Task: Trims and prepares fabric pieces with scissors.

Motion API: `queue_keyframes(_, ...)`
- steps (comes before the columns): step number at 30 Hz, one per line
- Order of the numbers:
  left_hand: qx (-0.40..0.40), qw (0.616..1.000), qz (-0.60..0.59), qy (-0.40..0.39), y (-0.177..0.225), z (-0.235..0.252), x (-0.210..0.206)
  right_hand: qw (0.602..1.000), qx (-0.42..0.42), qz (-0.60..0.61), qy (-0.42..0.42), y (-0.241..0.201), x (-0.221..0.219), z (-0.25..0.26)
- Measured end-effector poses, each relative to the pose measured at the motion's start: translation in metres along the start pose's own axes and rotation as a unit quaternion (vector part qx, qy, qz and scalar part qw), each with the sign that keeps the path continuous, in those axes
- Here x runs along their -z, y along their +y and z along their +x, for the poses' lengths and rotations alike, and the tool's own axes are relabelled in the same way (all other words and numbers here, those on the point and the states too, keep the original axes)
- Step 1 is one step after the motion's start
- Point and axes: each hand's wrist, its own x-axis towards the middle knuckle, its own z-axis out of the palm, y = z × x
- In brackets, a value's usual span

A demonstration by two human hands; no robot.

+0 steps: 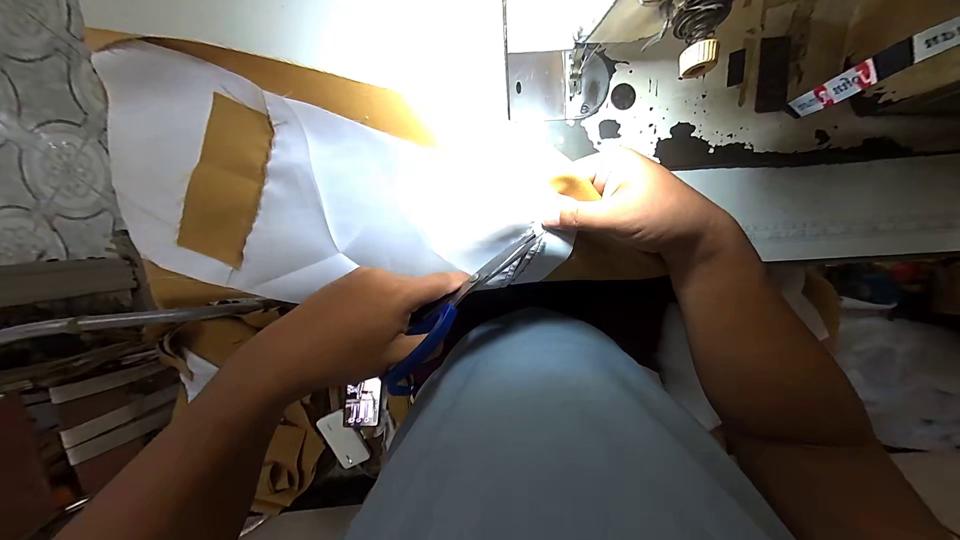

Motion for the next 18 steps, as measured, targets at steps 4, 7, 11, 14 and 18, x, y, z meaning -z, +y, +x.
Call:
queue_keyframes(4,-0.011,1.0,0.003,0.0,-0.0074,0.002,-0.0008,1.0,0.005,-0.001,0.013,0.0005,-0.0014,-0.0018)
queue_keyframes(7,-0.014,1.0,0.002,-0.003,-0.0101,0.0048,-0.0019,1.0,0.01,-0.004,0.017,0.0014,-0.0019,-0.0015)
queue_keyframes(11,-0.008,1.0,0.002,-0.005,-0.0112,0.0065,-0.0044,1.0,0.013,0.018,0.017,0.0017,-0.0018,-0.0017)
queue_keyframes(14,-0.008,1.0,0.001,-0.001,-0.0087,0.008,-0.0056,1.0,0.004,0.014,0.02,0.0007,-0.0018,-0.0015)
queue_keyframes(18,-0.006,1.0,-0.007,-0.004,-0.009,0.0085,-0.0079,0.999,-0.003,0.024,0.025,0.0004,-0.002,-0.0018)
